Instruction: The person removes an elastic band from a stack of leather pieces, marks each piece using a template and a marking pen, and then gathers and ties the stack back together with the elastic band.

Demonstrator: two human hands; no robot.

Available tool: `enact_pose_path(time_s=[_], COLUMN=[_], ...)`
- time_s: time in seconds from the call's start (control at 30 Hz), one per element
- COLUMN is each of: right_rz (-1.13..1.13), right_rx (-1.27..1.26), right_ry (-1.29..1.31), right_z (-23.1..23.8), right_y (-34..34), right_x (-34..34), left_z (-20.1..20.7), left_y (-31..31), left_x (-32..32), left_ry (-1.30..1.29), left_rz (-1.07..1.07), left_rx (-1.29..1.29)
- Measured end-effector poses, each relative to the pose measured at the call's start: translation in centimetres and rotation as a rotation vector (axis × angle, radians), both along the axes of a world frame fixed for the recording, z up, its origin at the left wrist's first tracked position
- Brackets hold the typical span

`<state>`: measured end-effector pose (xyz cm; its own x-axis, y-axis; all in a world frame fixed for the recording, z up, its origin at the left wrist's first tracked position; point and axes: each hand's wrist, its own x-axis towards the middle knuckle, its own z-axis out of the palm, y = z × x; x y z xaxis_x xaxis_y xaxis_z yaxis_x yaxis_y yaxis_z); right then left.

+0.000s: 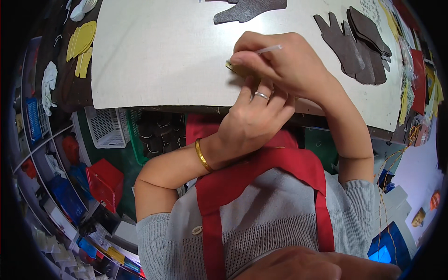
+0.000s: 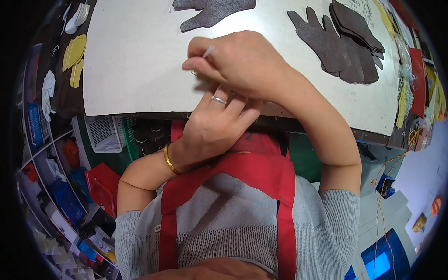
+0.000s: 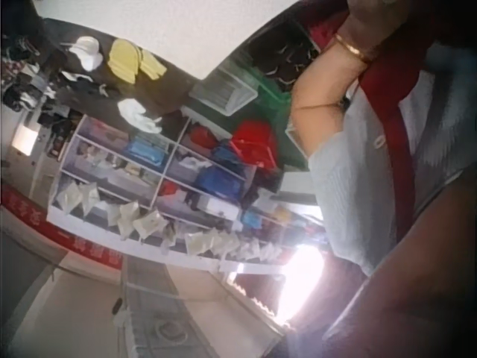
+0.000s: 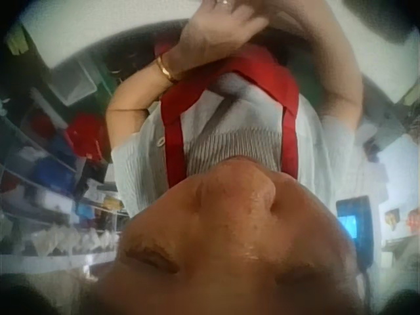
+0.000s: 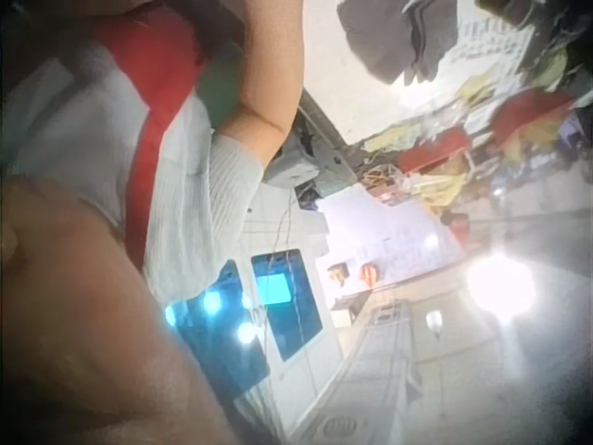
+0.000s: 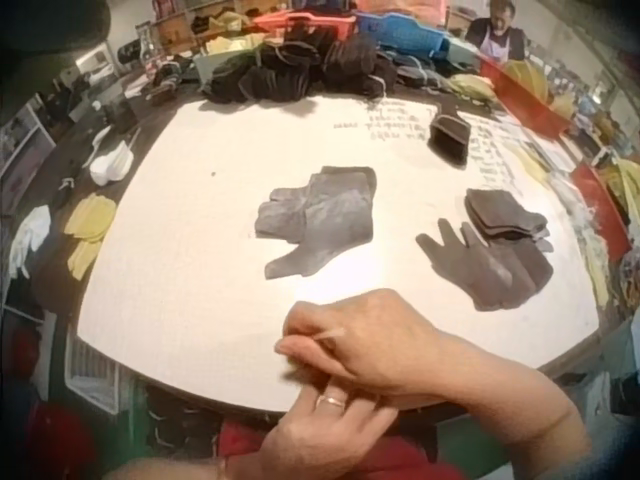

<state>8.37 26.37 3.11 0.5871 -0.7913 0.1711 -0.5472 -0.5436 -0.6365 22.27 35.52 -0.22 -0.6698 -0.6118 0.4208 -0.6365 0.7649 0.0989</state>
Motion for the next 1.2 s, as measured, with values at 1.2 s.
enact_pose_path(time_s=[1.2], right_rz=[0.043], right_rx=[-0.062], right_ry=[0.115], right_z=[-0.6], right_y=[-0.9], right_x=[0.0], left_z=[0.5], left_y=[-0.4], left_x=[-0.9], left_ry=[0.046], left_rz=[0.034], left_rx=[0.031])
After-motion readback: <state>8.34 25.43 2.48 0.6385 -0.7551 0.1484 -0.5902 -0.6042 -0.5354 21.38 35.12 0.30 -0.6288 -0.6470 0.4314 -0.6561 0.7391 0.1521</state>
